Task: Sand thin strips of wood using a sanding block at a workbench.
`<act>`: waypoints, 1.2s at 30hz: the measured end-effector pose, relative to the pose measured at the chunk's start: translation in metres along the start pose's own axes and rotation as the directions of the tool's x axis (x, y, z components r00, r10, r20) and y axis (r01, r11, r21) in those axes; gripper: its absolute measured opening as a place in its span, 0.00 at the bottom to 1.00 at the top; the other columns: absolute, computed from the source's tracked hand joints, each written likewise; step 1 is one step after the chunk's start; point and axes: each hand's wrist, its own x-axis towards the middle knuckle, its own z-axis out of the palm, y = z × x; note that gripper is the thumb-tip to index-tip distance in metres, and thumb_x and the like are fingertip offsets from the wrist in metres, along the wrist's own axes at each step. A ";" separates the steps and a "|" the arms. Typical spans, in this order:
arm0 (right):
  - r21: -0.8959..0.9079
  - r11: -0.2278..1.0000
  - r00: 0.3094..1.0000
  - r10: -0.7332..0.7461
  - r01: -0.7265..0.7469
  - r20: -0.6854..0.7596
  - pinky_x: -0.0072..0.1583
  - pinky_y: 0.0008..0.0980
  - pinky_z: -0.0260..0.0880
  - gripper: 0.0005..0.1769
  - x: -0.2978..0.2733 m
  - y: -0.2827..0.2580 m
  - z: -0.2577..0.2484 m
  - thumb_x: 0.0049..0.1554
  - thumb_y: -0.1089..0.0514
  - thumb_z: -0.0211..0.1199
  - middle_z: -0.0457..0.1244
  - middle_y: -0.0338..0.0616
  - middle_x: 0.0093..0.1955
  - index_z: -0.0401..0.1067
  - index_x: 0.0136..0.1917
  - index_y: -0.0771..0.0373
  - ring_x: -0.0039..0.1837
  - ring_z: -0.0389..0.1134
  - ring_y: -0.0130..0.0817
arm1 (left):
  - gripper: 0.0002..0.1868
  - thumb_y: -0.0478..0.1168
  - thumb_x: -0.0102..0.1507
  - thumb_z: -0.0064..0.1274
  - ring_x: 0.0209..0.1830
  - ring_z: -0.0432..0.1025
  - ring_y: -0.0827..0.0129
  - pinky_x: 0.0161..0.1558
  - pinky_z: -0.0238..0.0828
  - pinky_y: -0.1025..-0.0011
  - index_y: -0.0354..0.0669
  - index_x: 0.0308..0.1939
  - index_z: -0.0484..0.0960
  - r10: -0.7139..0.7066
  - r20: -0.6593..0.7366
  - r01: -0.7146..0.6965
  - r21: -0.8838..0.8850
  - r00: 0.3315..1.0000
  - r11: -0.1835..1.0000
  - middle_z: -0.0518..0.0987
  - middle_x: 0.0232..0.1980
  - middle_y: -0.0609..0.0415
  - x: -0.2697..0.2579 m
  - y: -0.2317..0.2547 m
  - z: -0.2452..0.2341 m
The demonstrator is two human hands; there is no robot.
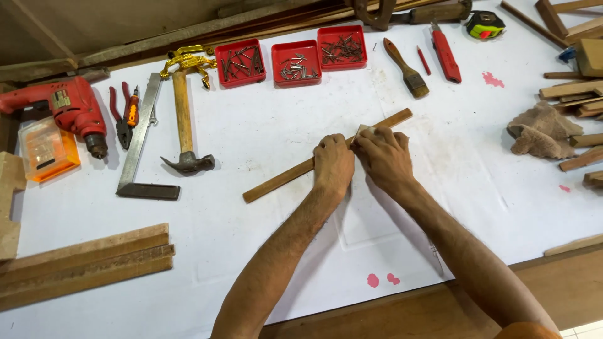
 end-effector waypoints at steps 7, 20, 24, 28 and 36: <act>-0.055 0.990 0.990 0.131 -0.128 0.045 0.66 0.49 0.52 0.15 0.008 0.046 -0.038 0.61 0.47 0.63 0.69 0.29 0.64 0.78 0.59 0.50 0.70 0.58 0.43 | 0.14 0.40 0.66 0.57 0.58 0.69 0.53 0.51 0.78 0.57 0.30 0.48 0.84 0.023 0.205 -0.017 -0.030 0.978 0.999 0.75 0.57 0.39 -0.003 0.004 -0.043; -0.072 0.984 0.981 0.170 -0.164 0.091 0.68 0.51 0.51 0.17 0.013 0.066 -0.028 0.60 0.49 0.62 0.66 0.31 0.68 0.75 0.63 0.48 0.72 0.56 0.41 | 0.10 0.35 0.65 0.56 0.53 0.72 0.57 0.46 0.80 0.63 0.30 0.47 0.83 0.109 -0.106 -0.137 -0.322 0.988 0.937 0.77 0.52 0.43 0.067 0.052 -0.039; -0.166 0.946 0.943 0.301 -0.277 0.144 0.66 0.54 0.51 0.18 0.026 0.083 -0.030 0.59 0.52 0.63 0.66 0.34 0.69 0.74 0.63 0.50 0.69 0.57 0.41 | 0.07 0.35 0.67 0.56 0.50 0.74 0.59 0.44 0.81 0.68 0.32 0.41 0.85 0.135 0.000 -0.127 -0.332 0.991 0.935 0.78 0.47 0.45 0.081 0.052 -0.041; -0.157 0.890 0.882 0.449 -0.427 0.143 0.65 0.50 0.53 0.20 0.038 0.090 -0.039 0.61 0.67 0.58 0.68 0.32 0.66 0.76 0.62 0.48 0.71 0.58 0.39 | 0.07 0.34 0.65 0.57 0.50 0.73 0.59 0.41 0.82 0.71 0.31 0.41 0.84 0.103 -0.094 -0.126 -0.293 0.990 0.948 0.76 0.48 0.46 0.082 0.058 -0.037; -0.124 0.976 0.984 0.174 -0.179 -0.047 0.65 0.51 0.51 0.16 0.009 0.091 -0.012 0.59 0.57 0.61 0.68 0.35 0.65 0.76 0.61 0.50 0.69 0.56 0.45 | 0.13 0.39 0.66 0.56 0.50 0.74 0.60 0.36 0.83 0.73 0.42 0.55 0.79 0.076 -0.151 -0.107 -0.210 0.986 0.972 0.76 0.50 0.49 0.084 0.059 -0.031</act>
